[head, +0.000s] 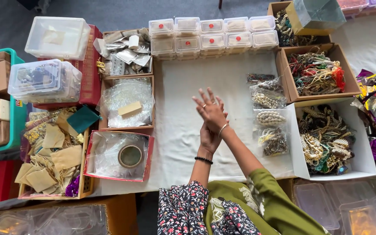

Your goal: The person packs various jewelry items, including necklaces and bracelets, into small plastic bags and then places them into small plastic containers. They also handle small cloth pouches and place them into containers. The task involves repeatedly picking up items, bagging them, and organizing them into boxes on a table.

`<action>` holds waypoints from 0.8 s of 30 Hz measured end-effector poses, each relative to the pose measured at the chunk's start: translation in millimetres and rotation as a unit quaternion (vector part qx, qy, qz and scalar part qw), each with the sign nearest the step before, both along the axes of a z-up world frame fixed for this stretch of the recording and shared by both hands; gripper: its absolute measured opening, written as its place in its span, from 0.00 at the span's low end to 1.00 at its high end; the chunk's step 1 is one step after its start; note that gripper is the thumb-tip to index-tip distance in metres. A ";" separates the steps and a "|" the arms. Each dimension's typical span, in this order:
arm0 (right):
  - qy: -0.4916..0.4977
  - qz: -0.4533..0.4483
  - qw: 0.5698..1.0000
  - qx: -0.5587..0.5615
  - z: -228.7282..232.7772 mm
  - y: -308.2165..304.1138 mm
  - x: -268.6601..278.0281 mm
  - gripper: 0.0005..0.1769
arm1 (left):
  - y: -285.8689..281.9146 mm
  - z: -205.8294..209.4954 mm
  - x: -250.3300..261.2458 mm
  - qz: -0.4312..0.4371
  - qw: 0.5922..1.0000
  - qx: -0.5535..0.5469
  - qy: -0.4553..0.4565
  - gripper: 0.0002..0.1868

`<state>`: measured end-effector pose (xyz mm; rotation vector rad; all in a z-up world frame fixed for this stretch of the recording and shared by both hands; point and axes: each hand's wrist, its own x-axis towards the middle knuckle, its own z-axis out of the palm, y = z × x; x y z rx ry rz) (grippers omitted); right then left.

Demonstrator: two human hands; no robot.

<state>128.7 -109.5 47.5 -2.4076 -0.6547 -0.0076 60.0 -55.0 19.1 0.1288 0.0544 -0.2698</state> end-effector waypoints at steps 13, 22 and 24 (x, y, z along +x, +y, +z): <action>0.177 -0.302 0.902 0.253 -73.1 -13.5 -60.4 0.27 | 20.1 -21.1 5.3 0.038 0.970 0.218 0.104 0.38; 0.195 -0.311 0.914 0.172 -10.6 -25.8 -43.6 0.16 | 41.2 -29.7 3.4 0.089 0.911 0.370 0.158 0.31; 0.099 -0.286 0.931 0.204 27.4 -23.7 -36.1 0.13 | 46.6 -23.9 -0.9 0.083 0.875 0.417 0.230 0.28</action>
